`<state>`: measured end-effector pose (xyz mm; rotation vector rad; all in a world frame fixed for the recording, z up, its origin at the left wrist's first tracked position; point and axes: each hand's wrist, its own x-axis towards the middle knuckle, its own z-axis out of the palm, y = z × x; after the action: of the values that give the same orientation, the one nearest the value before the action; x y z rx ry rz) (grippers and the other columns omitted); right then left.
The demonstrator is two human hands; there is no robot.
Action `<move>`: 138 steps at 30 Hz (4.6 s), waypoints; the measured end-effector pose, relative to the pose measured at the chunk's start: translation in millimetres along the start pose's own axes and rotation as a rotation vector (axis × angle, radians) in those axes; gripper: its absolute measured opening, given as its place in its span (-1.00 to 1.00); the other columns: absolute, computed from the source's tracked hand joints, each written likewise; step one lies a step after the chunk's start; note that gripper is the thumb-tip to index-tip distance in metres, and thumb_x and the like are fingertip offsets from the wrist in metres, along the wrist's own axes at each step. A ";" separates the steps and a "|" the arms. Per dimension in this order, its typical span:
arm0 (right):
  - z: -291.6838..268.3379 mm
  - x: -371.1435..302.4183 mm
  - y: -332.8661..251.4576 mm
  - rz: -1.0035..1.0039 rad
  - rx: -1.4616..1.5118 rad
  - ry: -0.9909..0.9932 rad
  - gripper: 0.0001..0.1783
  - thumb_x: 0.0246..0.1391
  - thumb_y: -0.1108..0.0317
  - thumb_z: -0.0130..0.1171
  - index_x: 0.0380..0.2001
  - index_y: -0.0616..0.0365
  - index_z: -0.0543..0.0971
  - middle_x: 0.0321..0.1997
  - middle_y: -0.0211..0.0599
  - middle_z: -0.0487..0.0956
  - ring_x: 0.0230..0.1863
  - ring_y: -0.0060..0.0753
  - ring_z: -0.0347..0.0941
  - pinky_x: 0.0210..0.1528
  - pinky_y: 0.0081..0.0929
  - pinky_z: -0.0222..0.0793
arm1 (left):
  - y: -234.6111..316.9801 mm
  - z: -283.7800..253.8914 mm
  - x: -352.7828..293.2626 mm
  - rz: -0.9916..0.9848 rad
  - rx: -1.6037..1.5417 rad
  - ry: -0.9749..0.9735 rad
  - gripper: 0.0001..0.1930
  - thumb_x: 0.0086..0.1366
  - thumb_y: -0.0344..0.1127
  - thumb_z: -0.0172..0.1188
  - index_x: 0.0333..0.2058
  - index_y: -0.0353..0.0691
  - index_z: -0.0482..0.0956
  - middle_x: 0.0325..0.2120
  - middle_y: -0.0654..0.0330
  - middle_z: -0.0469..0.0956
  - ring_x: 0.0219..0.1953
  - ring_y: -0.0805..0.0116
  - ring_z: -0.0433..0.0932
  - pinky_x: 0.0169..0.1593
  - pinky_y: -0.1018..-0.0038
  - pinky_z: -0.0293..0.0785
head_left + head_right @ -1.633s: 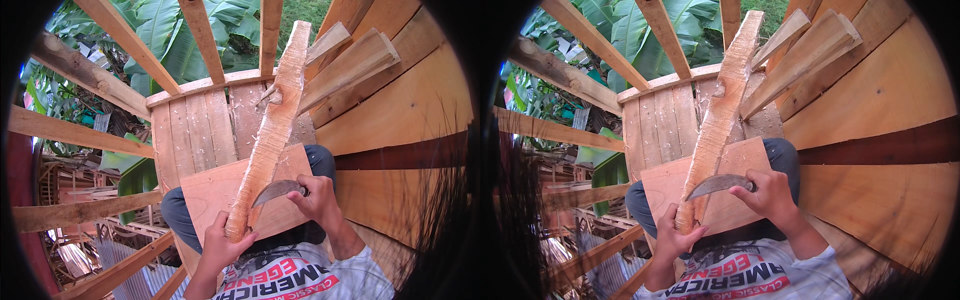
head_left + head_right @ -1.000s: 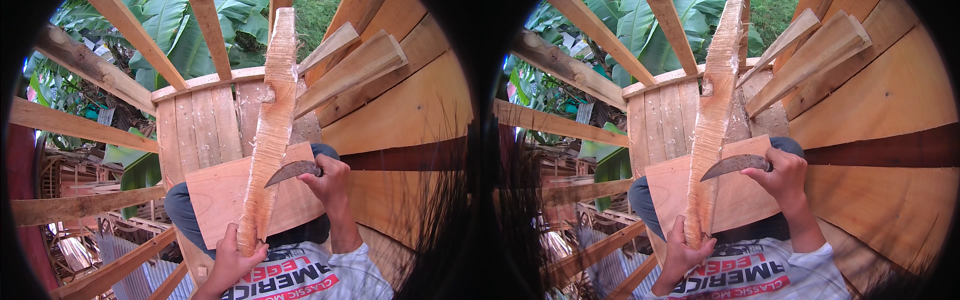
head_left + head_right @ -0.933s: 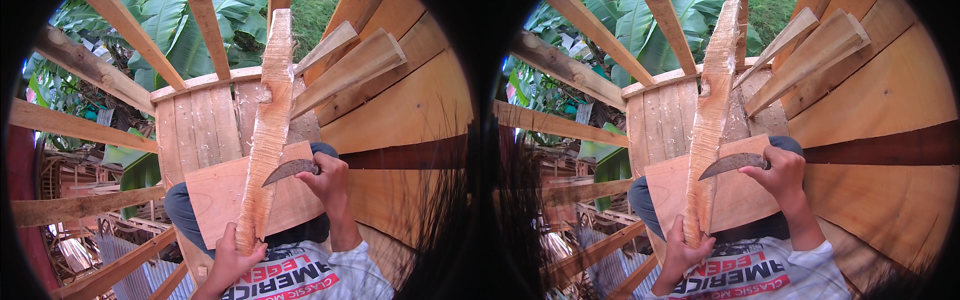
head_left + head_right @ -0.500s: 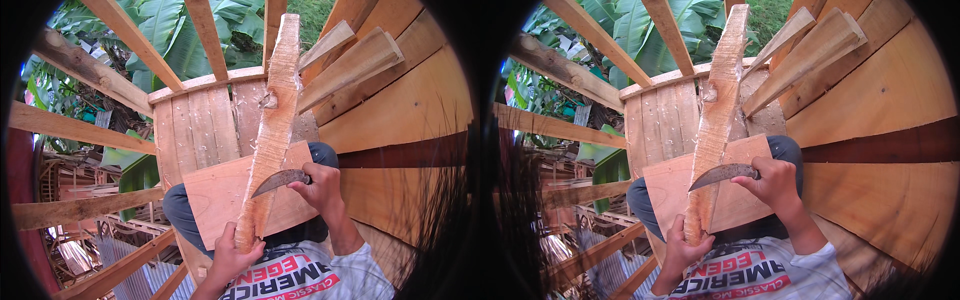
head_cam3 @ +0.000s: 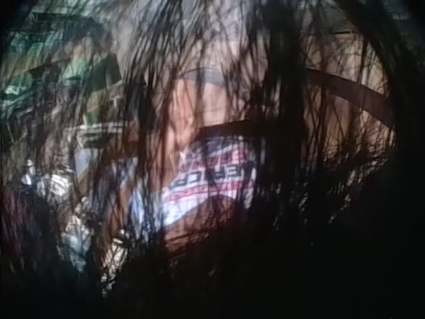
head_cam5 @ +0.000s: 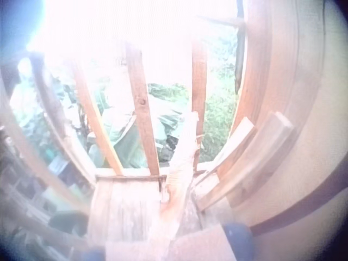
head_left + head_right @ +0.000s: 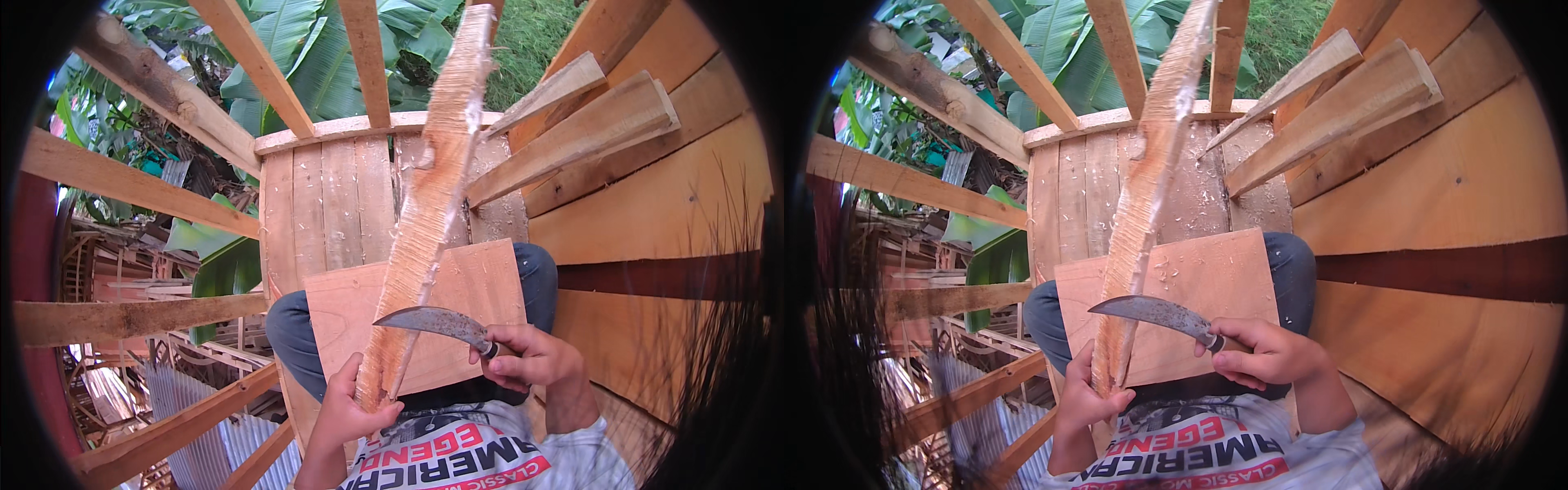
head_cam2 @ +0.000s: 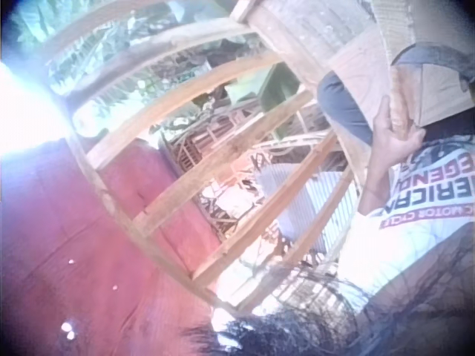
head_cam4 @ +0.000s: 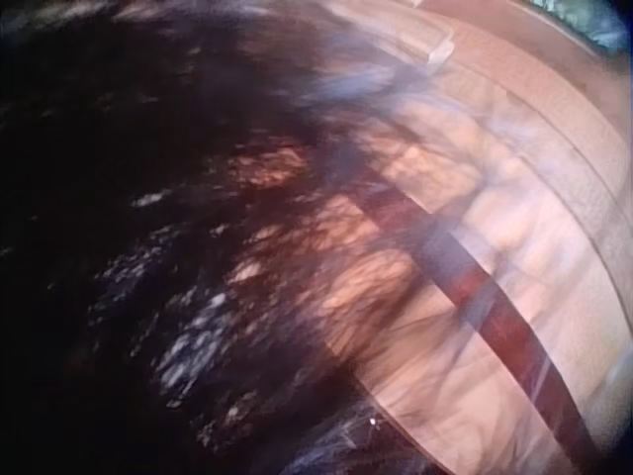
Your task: The person is sitting cross-legged on a wooden platform, using a curved knife to shave and shape a long piece of wood. They hold the wood against a flat board on their lap and repeatedly scrape the surface to remove thin layers.
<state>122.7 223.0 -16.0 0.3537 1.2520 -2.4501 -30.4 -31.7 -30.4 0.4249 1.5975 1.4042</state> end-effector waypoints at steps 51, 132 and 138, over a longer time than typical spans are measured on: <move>-3.1 20.2 33.6 -0.411 -0.804 0.662 -0.83 0.04 0.40 0.22 -0.40 0.29 0.49 -0.62 -0.25 0.46 -0.68 -0.52 0.35 -0.59 -0.55 0.26 | 37.6 36.3 30.3 -0.058 0.156 0.092 -0.44 -0.12 -0.36 0.49 -0.17 -0.34 0.36 -0.27 0.16 0.50 -0.20 0.51 0.46 -0.14 0.57 0.41; -56.1 39.0 8.4 -0.377 -1.290 1.123 -0.27 -0.24 -0.34 0.27 -0.77 0.19 0.36 -0.80 -0.18 0.30 -0.72 -0.09 0.32 -0.64 -0.32 0.22 | -5.7 70.1 21.8 -0.175 -0.305 -0.383 -0.59 0.19 -0.45 0.18 -0.04 -0.33 0.24 -0.50 0.38 0.32 -0.46 0.63 0.34 -0.33 0.63 0.32; -18.1 35.6 13.8 -0.308 -1.299 0.880 -0.30 -0.29 -0.33 0.30 -0.79 0.17 0.40 -0.79 -0.19 0.36 -0.71 -0.12 0.39 -0.65 -0.33 0.25 | 4.4 60.8 28.3 -0.203 -0.348 -0.320 -0.62 0.17 -0.53 0.14 -0.04 -0.32 0.25 -0.53 0.40 0.27 -0.49 0.66 0.27 -0.34 0.66 0.25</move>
<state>97.5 222.9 -49.9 0.8770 3.0269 -1.0799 3.0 26.5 -32.4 0.2560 1.0822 1.3476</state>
